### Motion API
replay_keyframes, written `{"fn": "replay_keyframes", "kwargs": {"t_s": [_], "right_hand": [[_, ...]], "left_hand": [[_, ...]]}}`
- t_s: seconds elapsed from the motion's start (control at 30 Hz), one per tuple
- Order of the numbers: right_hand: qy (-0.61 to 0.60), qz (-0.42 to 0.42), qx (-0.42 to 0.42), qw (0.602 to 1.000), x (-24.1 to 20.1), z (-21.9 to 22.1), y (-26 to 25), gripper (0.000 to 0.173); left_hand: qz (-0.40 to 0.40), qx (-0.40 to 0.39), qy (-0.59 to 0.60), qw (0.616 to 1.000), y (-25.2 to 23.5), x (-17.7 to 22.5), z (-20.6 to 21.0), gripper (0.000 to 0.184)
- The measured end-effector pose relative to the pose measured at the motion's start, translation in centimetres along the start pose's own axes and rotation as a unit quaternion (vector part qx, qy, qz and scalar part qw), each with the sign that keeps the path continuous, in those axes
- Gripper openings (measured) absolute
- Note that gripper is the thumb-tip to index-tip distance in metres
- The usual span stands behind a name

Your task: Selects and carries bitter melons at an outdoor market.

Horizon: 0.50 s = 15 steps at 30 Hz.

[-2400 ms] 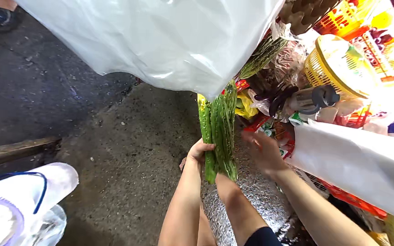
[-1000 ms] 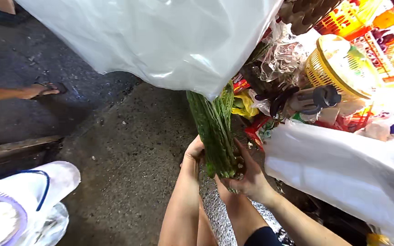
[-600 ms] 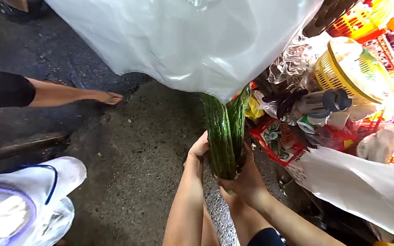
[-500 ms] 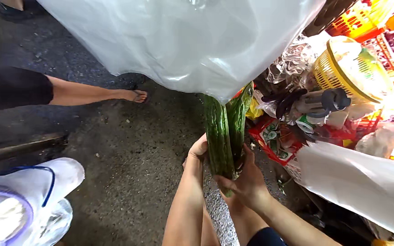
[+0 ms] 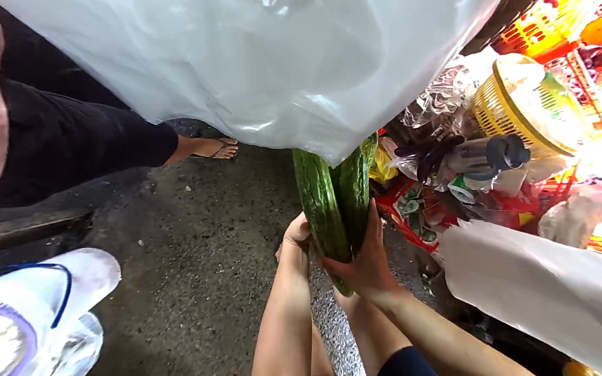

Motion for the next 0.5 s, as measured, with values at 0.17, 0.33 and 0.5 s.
{"fn": "replay_keyframes", "kwargs": {"t_s": [0.17, 0.33, 0.5], "right_hand": [[-0.030, -0.060, 0.009, 0.998, 0.3, -1.0, -0.5, 0.119], [-0.103, -0.001, 0.090, 0.991, 2.2, -5.7, -7.9, 0.064], [-0.144, 0.086, 0.181, 0.969, 6.4, -8.4, -23.8, 0.066]], "left_hand": [[-0.003, -0.054, 0.014, 0.998, -1.0, 0.3, 0.0, 0.042], [0.024, -0.068, 0.041, 0.997, 0.0, -0.3, -1.5, 0.041], [0.026, -0.040, 0.066, 0.997, 1.7, 0.2, -1.1, 0.037]]}}
Point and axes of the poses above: each hand's wrist, its own y-axis away from the middle knuckle, its own z-axis out of the palm, x = y × z, the point moved 6 cm from there along -y, towards the middle knuckle, and after that the axes turned 1 degree about -y, right-handed, at the moved point
